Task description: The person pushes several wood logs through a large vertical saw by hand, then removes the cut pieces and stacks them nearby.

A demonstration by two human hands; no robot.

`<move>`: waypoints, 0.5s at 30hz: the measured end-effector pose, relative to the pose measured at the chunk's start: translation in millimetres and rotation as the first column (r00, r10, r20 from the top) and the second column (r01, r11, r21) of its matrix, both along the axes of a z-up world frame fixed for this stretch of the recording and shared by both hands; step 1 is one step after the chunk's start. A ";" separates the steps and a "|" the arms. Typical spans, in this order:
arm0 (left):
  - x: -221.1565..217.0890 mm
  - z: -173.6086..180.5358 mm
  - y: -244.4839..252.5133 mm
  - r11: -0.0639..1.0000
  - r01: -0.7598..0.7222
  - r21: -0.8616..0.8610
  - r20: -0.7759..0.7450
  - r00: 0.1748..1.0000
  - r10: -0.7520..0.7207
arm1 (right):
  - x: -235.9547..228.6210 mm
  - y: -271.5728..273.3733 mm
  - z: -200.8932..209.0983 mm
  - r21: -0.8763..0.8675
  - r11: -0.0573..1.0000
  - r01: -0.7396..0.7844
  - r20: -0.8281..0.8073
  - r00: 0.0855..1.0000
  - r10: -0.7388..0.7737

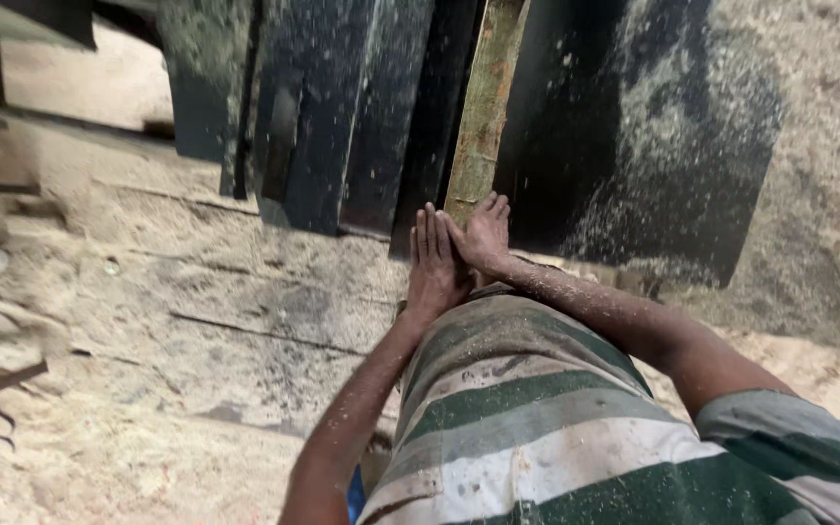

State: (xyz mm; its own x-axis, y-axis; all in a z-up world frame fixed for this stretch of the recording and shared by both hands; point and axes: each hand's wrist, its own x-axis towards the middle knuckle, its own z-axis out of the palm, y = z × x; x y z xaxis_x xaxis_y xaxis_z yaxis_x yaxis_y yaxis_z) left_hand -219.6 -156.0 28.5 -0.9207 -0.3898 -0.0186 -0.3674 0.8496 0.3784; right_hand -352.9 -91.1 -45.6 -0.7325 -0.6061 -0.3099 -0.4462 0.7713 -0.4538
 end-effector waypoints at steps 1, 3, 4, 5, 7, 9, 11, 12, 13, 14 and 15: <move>-14.0 -4.3 -6.1 1.000 0.000 -0.008 0.002 1.000 0.000 | -11.5 -6.7 1.7 -0.008 1.000 0.014 0.056 0.998 -0.013; -37.5 -11.3 -17.3 0.997 0.018 0.072 -0.066 0.998 -0.013 | -40.4 -20.2 2.0 -0.045 0.999 -0.009 -0.032 0.999 0.007; -44.1 -12.5 -19.5 0.997 0.017 0.073 -0.051 0.999 -0.013 | -48.8 -24.2 1.3 -0.072 0.997 -0.032 -0.123 0.992 0.023; -58.9 -13.8 -26.4 0.991 0.009 0.132 -0.044 0.999 -0.003 | -61.5 -30.6 0.6 -0.079 0.997 -0.026 -0.122 0.992 0.017; -89.1 -12.1 -40.5 0.983 0.007 0.183 -0.036 0.999 0.000 | -86.8 -42.6 -2.3 -0.045 0.998 0.036 0.003 0.999 -0.036; -113.8 -7.0 -49.7 0.993 0.017 0.114 0.045 0.999 -0.022 | -113.3 -57.1 -12.6 -0.051 0.998 0.036 -0.007 0.999 -0.037; -129.8 -1.7 -54.0 0.996 0.000 0.088 0.126 0.992 -0.011 | -132.7 -64.2 -28.5 -0.100 0.994 0.041 -0.057 0.997 -0.047; -132.9 0.5 -53.0 0.998 -0.023 0.061 0.202 0.979 0.010 | -137.4 -64.7 -35.4 -0.151 0.987 0.050 -0.095 0.993 -0.065; -135.8 2.1 -49.7 0.998 -0.008 0.058 0.205 0.979 -0.004 | -143.7 -63.5 -38.7 -0.154 0.986 0.066 -0.092 0.992 -0.081; -137.7 2.7 -43.1 0.996 -0.082 -0.019 0.110 0.990 0.083 | -146.0 -60.4 -37.8 -0.178 0.982 0.069 -0.092 0.992 -0.086; -135.2 2.4 -34.5 0.984 -0.159 -0.085 0.011 0.987 0.161 | -142.2 -49.1 -33.2 -0.220 0.974 0.057 -0.078 0.994 -0.076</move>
